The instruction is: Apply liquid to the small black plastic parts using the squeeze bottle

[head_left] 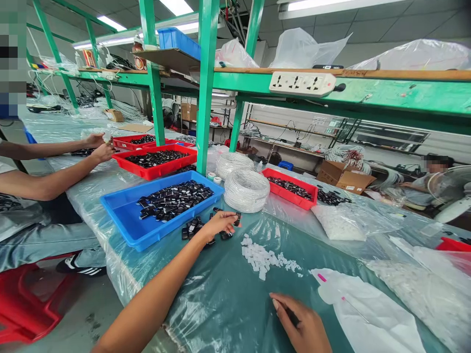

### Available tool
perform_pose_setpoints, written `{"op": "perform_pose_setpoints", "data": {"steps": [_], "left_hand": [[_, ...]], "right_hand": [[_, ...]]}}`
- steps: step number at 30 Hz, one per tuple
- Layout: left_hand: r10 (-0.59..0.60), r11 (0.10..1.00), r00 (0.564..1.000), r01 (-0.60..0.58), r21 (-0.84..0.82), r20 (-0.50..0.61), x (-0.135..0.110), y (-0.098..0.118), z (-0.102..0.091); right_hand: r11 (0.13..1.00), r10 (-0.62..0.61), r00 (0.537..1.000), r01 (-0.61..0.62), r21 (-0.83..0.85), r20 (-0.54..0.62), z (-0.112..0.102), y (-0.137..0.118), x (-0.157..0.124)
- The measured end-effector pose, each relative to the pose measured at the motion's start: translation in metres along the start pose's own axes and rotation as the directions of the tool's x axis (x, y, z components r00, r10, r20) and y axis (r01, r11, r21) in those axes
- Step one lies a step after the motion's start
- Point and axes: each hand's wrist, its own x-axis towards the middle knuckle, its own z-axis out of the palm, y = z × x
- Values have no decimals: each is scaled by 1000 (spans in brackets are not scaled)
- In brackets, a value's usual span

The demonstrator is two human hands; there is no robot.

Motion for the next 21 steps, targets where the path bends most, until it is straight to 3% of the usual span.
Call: {"op": "perform_pose_setpoints", "data": {"steps": [3, 6, 9, 11, 14, 16, 21], "left_hand": [[56, 971, 987, -19, -239, 148, -6, 9, 7], [123, 829, 949, 63, -555, 292, -11, 14, 12], [163, 774, 926, 95, -626, 341, -13, 15, 14], [173, 863, 931, 15, -506, 323, -13, 14, 16], [142, 990, 969, -138, -31, 202, -15, 12, 20], [112, 965, 990, -129, 227, 87, -17, 10, 23], [14, 869, 995, 39, 493, -104, -18, 5, 25]], "right_hand": [[1000, -11, 1000, 11, -4, -9, 0, 0, 0], [1000, -15, 1000, 15, -6, -12, 1, -1, 0], [1000, -16, 1000, 16, -8, -12, 2, 1, 0], [1000, -10, 1000, 10, -7, -3, 1, 2, 0], [1000, 2, 1000, -2, 0, 27, 0, 6, 1], [1000, 4, 999, -4, 8, 37, -1, 8, 2], [999, 19, 1000, -20, 50, 20, 1, 9, 3]]}}
